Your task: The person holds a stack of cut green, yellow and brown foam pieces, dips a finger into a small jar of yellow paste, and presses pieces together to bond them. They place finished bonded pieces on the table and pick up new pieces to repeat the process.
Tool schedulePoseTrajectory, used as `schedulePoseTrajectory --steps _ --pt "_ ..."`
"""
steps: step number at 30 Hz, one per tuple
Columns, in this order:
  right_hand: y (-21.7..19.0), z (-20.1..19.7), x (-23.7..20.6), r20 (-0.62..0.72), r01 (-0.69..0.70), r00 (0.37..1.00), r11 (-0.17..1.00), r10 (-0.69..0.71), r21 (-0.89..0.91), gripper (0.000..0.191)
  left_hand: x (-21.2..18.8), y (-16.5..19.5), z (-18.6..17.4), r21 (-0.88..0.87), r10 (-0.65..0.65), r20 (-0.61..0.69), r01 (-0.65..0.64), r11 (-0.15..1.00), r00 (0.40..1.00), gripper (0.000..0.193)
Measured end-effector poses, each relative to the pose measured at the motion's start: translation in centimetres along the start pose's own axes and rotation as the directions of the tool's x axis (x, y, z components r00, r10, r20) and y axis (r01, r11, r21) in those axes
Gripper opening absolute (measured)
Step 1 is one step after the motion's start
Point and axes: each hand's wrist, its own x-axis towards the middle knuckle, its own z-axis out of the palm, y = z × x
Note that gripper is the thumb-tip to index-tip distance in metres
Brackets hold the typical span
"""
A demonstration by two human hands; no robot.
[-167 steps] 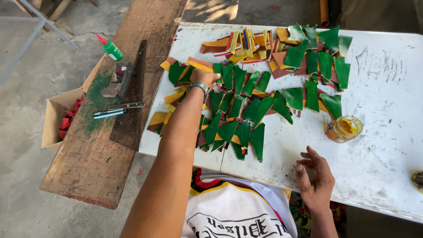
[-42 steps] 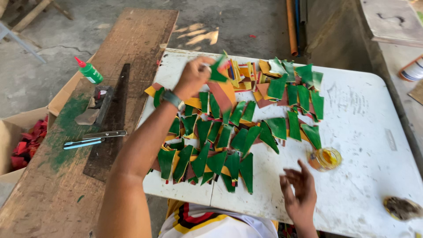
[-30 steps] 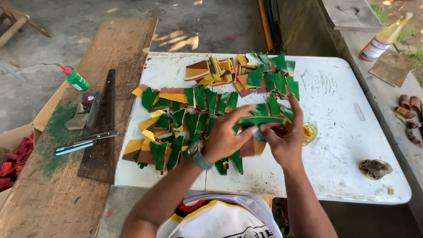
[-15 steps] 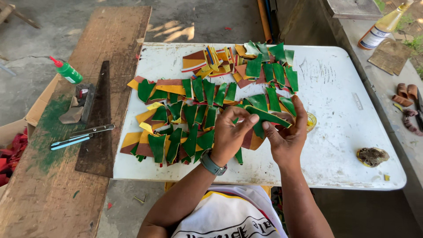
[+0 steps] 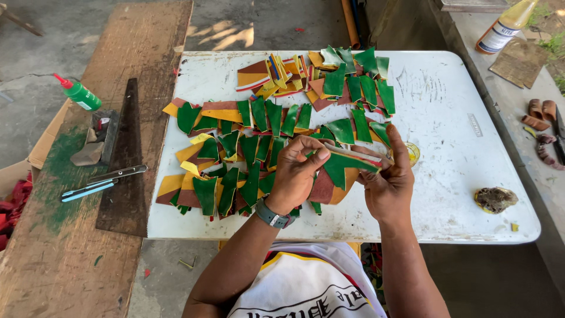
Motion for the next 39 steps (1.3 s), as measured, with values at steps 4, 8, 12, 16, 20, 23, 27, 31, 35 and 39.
schedulePoseTrajectory --steps 4,8,12,16,20,23,27,31,35,39 --pt "0.8 -0.3 -0.1 0.007 0.023 1.000 0.999 -0.023 -0.041 0.080 -0.3 -0.8 -0.4 0.035 0.012 -0.032 -0.011 0.999 0.999 0.013" --pt "1.5 -0.2 -0.4 -0.005 0.006 1.000 0.994 -0.006 -0.113 0.077 -0.1 -1.0 -0.3 0.048 0.043 -0.085 -0.039 0.998 0.995 0.016" --pt "0.7 -0.6 0.0 0.095 -0.065 0.994 0.997 0.063 0.027 0.085 -0.2 -0.1 0.0 0.190 0.119 -0.078 -0.103 0.976 0.990 0.025" --pt "-0.9 -1.3 0.7 0.226 -0.200 0.961 0.967 0.161 0.161 0.088 -0.1 1.4 0.6 0.402 0.080 0.024 -0.083 0.912 0.996 0.033" --pt "-0.7 -1.0 0.7 0.088 -0.107 0.983 0.900 0.159 -0.423 0.091 -0.5 1.7 2.4 0.709 0.161 0.131 -0.206 0.675 0.978 0.034" --pt "-0.7 -1.4 1.1 -0.100 -0.025 0.995 0.978 0.004 -0.208 0.081 -2.5 1.8 3.0 0.771 0.308 0.261 -0.389 0.505 0.915 0.037" --pt "-1.6 -3.1 1.5 -0.194 -0.001 0.980 0.970 0.050 0.244 0.077 -5.1 0.4 3.0 0.746 -0.041 0.202 -0.127 0.654 0.979 0.052" --pt "-0.8 -2.9 0.3 -0.234 -0.038 0.962 0.922 0.138 0.386 0.075 -2.7 -3.3 4.6 0.315 -0.018 0.180 -0.041 0.948 0.983 0.055" --pt "0.2 -3.2 -0.8 -0.250 -0.099 0.948 0.928 0.198 0.360 0.077 -1.1 -4.2 6.2 0.384 0.012 0.135 -0.064 0.921 0.991 0.035" --pt "-1.6 -6.8 -0.7 -0.244 -0.090 0.969 0.842 -0.050 -0.532 0.089 0.0 -3.7 4.7 0.621 0.122 0.287 -0.282 0.731 0.950 0.023"
